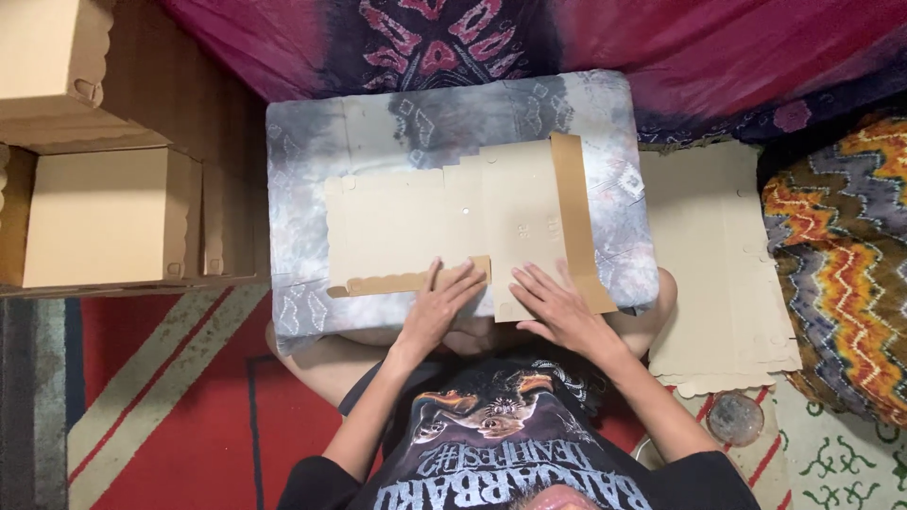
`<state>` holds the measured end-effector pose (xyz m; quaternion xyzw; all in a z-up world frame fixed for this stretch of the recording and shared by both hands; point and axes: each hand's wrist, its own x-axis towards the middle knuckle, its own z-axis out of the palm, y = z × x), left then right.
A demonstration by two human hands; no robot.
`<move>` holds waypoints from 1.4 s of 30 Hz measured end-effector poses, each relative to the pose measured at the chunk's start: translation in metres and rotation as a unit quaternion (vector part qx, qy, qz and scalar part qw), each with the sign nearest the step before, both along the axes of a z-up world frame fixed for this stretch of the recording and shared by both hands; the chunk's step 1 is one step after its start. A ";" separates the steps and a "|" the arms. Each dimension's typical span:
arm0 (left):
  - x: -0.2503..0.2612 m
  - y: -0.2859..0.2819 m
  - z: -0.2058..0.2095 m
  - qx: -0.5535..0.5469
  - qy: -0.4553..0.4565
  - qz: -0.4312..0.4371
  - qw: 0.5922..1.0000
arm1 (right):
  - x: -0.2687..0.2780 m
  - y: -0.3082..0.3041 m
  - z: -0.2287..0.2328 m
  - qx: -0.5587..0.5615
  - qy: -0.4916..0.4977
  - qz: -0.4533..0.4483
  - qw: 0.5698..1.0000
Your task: Folding a flat cardboard cutout into a box shape by following pre-scored lines.
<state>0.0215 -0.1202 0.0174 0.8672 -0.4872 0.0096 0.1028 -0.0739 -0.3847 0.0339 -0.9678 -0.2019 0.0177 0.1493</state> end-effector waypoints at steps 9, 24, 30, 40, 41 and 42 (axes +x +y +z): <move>-0.021 -0.038 0.008 -0.065 0.029 0.072 0.995 | -0.010 -0.031 0.029 -0.125 0.005 -0.077 0.989; -0.025 -0.040 0.000 -0.103 0.004 0.063 0.993 | -0.004 -0.055 -0.002 0.052 0.015 -0.069 0.996; -0.004 -0.019 -0.005 -0.095 0.002 0.082 0.992 | 0.029 -0.037 -0.003 0.109 0.034 -0.040 0.993; 0.024 -0.010 -0.018 -0.138 0.002 0.150 0.979 | 0.061 -0.041 0.043 0.181 0.048 -0.125 0.974; 0.027 -0.012 -0.019 -0.144 0.025 0.168 0.975 | 0.063 -0.042 0.044 0.145 0.059 -0.159 0.975; 0.031 -0.015 -0.020 -0.149 0.048 0.186 0.970 | 0.065 -0.042 0.044 0.110 0.069 -0.194 0.972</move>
